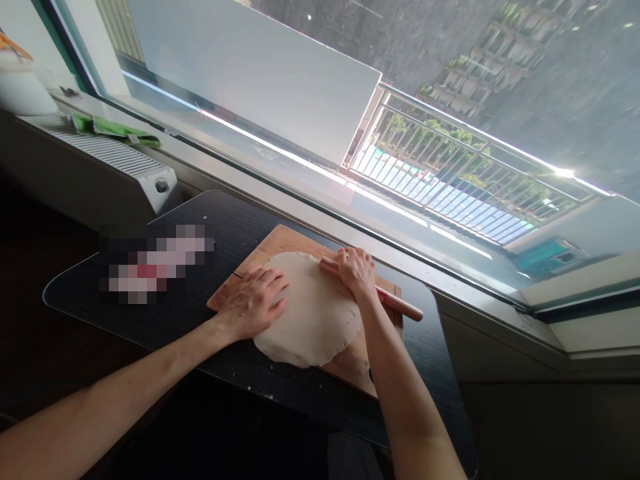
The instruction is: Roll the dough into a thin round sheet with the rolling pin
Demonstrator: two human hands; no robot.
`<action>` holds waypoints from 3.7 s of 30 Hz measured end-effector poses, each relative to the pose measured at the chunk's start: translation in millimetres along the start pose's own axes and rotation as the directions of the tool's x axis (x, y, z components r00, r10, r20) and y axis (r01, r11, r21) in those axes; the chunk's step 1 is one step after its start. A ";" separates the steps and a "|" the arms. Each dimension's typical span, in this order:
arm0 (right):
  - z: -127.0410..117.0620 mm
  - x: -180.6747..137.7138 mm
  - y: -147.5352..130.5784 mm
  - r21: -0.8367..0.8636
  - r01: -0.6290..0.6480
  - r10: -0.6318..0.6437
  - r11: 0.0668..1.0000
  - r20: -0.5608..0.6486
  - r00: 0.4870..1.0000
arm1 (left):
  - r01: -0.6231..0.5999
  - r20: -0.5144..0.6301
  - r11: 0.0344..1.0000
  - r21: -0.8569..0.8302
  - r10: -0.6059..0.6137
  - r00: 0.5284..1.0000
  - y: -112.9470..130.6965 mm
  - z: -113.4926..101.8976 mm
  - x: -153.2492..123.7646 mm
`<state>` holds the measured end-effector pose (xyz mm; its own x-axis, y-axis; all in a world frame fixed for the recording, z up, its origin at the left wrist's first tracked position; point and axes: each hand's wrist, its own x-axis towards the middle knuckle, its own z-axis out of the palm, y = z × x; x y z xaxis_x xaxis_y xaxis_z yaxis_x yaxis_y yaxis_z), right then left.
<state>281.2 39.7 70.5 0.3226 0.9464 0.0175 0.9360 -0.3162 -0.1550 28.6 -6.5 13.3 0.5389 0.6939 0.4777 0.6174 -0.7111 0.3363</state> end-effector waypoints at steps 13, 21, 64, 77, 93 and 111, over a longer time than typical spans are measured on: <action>16.7 -43.1 -0.5 -0.067 0.133 -0.137 0.989 -0.063 0.989 | -0.012 0.006 0.999 0.040 0.011 1.000 1.3 -0.9 -0.9; -1.6 26.8 0.1 -0.018 -0.007 0.005 1.000 -0.118 0.993 | -0.014 0.016 0.999 0.042 0.013 1.000 -1.3 0.3 -0.4; 11.0 43.2 -53.6 0.063 0.088 -0.090 0.994 0.036 0.995 | 0.024 0.021 1.000 -0.001 -0.024 0.999 2.8 -0.8 -0.2; 10.8 47.1 -50.7 -0.068 0.196 -0.188 0.978 0.111 0.976 | 0.008 0.031 1.000 0.014 -0.009 0.999 2.6 -1.9 0.9; -14.8 -8.1 24.5 0.014 0.355 -0.354 0.935 0.096 0.930 | 0.015 0.008 1.000 0.013 -0.015 1.000 0.1 2.6 -0.5; -10.8 -48.7 39.8 0.011 0.006 -0.007 1.000 0.124 0.992 | -0.024 -0.004 0.999 0.026 0.024 1.000 -4.2 6.0 -1.5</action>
<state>304.3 -19.6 74.2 0.2958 0.9496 -0.1036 0.9362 -0.3098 -0.1660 28.6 -3.9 6.2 0.5516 0.6758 0.4889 0.6186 -0.7247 0.3037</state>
